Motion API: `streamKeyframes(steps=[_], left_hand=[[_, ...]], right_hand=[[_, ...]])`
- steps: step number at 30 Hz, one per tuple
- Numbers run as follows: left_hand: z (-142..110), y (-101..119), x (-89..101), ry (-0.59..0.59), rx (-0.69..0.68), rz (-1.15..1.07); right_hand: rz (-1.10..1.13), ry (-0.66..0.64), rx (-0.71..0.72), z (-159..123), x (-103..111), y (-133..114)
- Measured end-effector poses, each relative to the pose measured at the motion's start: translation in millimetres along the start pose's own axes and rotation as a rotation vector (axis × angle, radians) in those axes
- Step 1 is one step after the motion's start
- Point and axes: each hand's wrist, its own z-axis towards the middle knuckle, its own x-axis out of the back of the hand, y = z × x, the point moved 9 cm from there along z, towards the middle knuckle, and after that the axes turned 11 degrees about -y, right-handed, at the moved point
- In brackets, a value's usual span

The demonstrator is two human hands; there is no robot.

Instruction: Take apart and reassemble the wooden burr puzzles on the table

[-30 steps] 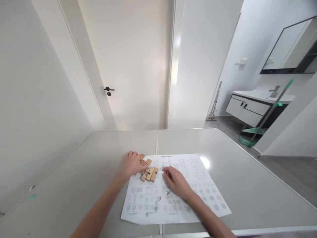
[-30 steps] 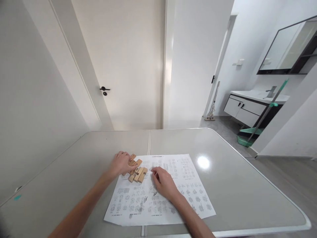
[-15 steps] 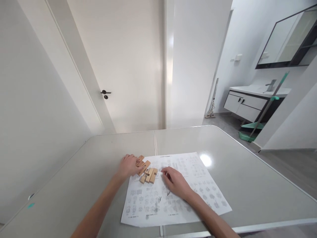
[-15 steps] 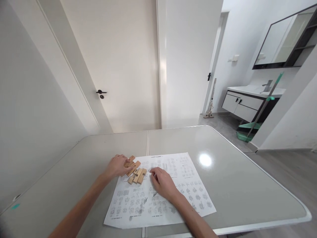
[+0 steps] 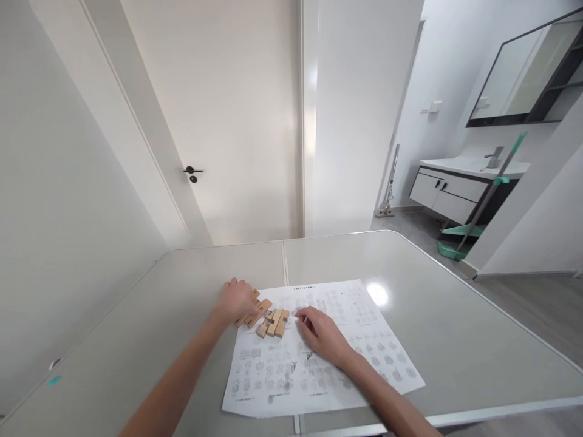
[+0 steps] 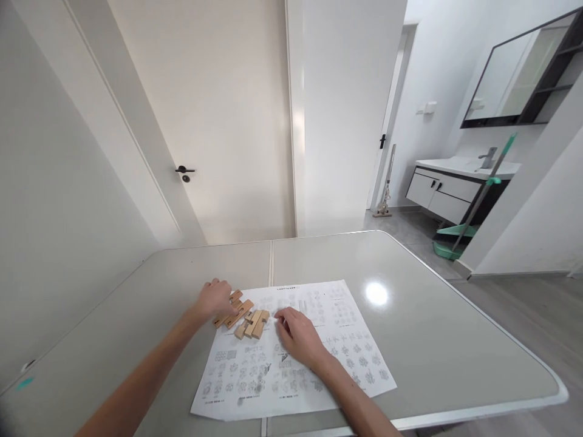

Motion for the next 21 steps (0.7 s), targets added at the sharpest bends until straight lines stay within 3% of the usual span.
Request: streamKeyframes(steps=[7, 21], left_hand=[[10.4, 8.9, 1.1, -0.083, -0.015, 0.059], [4.8, 6.2, 2.5, -0.073, -0.078, 0.098]], right_hand=[[0.000, 0.004, 0.007, -0.6, 0.4, -0.5], [0.020, 0.020, 0.008, -0.3, 1.3, -0.3]])
